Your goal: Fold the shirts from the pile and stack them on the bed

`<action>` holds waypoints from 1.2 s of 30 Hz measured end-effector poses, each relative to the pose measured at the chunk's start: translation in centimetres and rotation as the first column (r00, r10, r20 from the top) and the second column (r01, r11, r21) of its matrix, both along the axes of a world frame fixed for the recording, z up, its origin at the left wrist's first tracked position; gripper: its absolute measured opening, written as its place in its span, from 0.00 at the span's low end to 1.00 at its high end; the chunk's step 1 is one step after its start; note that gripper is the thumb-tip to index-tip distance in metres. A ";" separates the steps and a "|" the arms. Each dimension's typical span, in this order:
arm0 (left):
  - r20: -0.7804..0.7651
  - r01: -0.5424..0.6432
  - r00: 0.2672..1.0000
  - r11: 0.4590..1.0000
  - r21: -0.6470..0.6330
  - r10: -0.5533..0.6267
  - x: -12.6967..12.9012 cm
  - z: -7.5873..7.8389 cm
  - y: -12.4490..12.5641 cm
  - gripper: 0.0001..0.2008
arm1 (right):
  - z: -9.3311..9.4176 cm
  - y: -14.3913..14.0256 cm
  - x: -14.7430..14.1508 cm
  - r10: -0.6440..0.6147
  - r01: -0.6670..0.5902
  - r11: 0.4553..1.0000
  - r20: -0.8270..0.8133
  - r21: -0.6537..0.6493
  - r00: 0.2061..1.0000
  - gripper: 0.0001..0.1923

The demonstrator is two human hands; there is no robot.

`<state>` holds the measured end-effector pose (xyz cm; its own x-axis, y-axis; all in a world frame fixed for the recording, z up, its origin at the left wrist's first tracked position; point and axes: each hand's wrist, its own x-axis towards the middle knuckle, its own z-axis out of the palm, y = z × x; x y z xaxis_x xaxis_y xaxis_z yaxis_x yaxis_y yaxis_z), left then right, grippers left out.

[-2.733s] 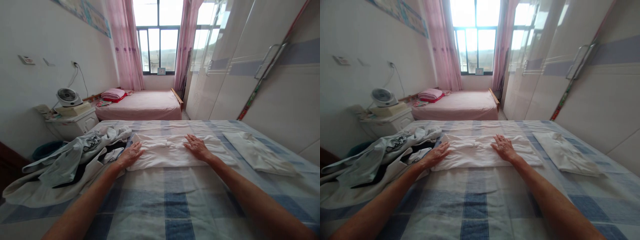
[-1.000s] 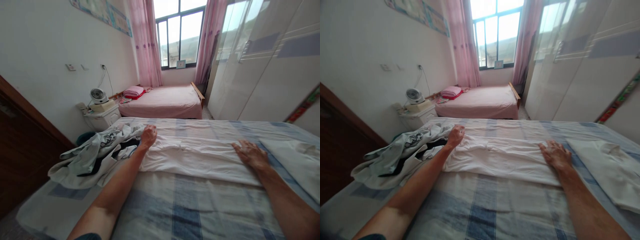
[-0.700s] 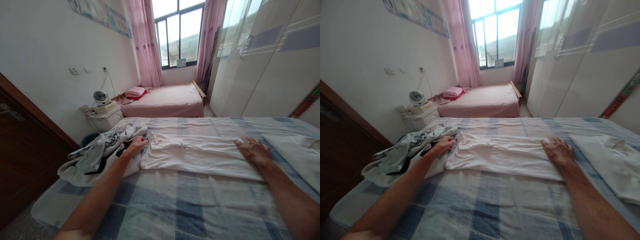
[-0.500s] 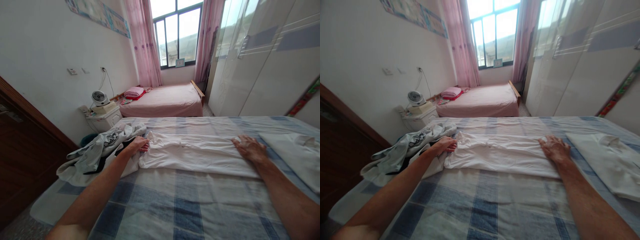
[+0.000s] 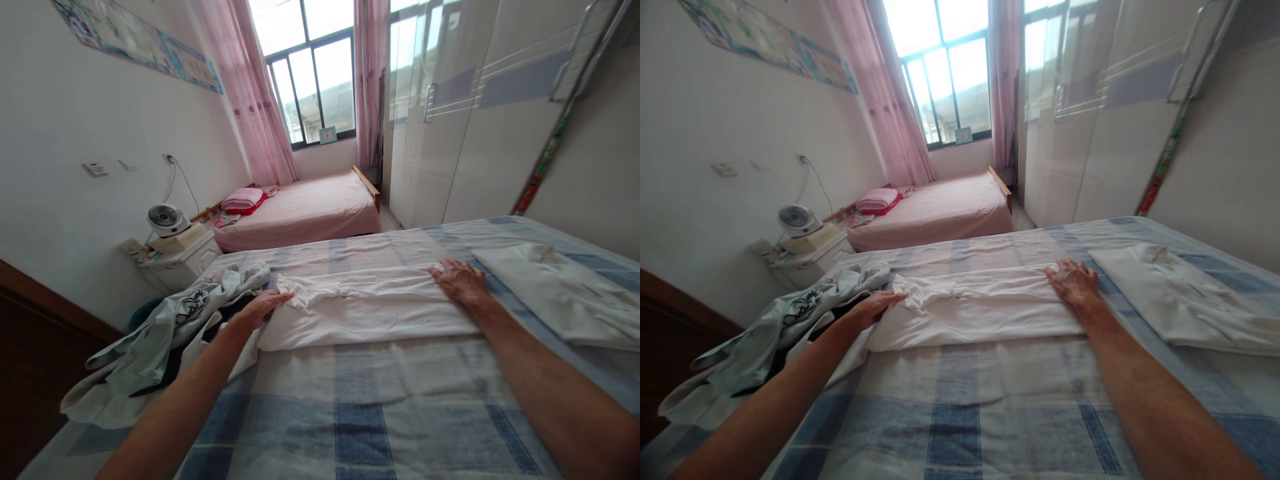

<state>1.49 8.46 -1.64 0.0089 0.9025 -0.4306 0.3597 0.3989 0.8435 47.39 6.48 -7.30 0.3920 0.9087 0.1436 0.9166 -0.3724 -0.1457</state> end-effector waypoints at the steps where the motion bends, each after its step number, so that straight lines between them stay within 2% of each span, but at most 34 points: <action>1: 0.039 -0.013 0.999 1.000 -0.017 0.013 0.1 0.0 -0.1 0.21 | 0.0 0.0 0.0 0.002 -0.002 1.000 0.000 0.007 1.000 0.28; 4: 0.210 -0.034 0.977 0.999 -0.021 0.038 0.4 0.1 -0.3 0.20 | 0.0 -0.1 -0.1 0.017 -0.017 0.999 0.005 0.042 1.000 0.27; 8: 0.382 0.014 0.924 1.000 -0.027 -0.003 0.7 0.7 -0.9 0.16 | -0.4 -0.1 0.1 0.028 -0.028 0.996 0.008 0.080 1.000 0.26; 12: 0.395 0.030 0.918 0.982 -0.185 0.046 0.8 0.9 -1.1 0.12 | -0.3 -0.1 -0.1 0.016 -0.017 0.997 0.011 0.080 1.000 0.26; 15: 0.395 0.043 0.917 0.967 -0.251 0.062 0.7 0.8 -1.0 0.11 | 1.3 -0.2 -1.8 0.047 -0.065 0.980 0.099 0.189 0.994 0.27; 18: 0.409 0.046 0.911 0.971 -0.236 0.056 0.5 0.7 -0.9 0.10 | 3.5 -0.6 -5.7 0.220 -0.265 0.915 0.172 0.306 0.960 0.28; 20: 0.434 0.047 0.900 0.976 -0.215 0.052 0.5 0.8 -0.9 0.11 | 4.1 -1.1 -9.1 0.377 -0.414 0.852 0.173 0.320 0.910 0.29; 23: 0.473 0.058 0.879 0.976 -0.209 0.049 0.8 1.5 -1.3 0.10 | 2.9 -2.2 -13.8 0.573 -0.594 0.758 0.158 0.271 0.804 0.29; 26: 0.516 0.055 0.856 0.984 -0.168 0.040 1.8 2.9 -1.9 0.10 | 1.0 -2.6 -15.8 0.700 -0.694 0.705 0.017 0.145 0.714 0.30; 28: 0.543 0.037 0.839 0.994 -0.101 0.024 2.8 4.2 -2.4 0.11 | 0.6 -2.2 -15.1 0.733 -0.722 0.680 -0.145 0.128 0.665 0.30; 29: 0.557 0.030 0.831 0.998 -0.062 0.010 3.5 4.8 -2.5 0.11 | 0.7 -1.9 -14.2 0.728 -0.710 0.684 -0.231 0.168 0.646 0.30; 30: 0.569 0.027 0.822 0.999 -0.021 -0.010 4.3 5.5 -2.6 0.11 | 0.9 -1.6 -12.9 0.705 -0.666 0.706 -0.333 0.242 0.626 0.29; 33: 0.605 0.050 0.789 0.993 0.111 -0.107 7.4 7.5 -2.6 0.12 | 2.3 -1.5 -8.1 0.592 -0.401 0.806 -0.611 0.436 0.526 0.28; 36: 0.616 0.130 0.751 0.967 0.218 -0.240 12.3 9.0 -2.4 0.13 | 3.2 -2.8 -3.4 0.465 -0.207 0.885 -0.803 0.417 0.373 0.29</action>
<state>13.78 6.10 7.33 0.4027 0.9069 -0.1238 -0.2247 0.2290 0.9471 43.96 3.67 -4.14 0.0878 0.9882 0.1252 0.2878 0.0952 -0.9529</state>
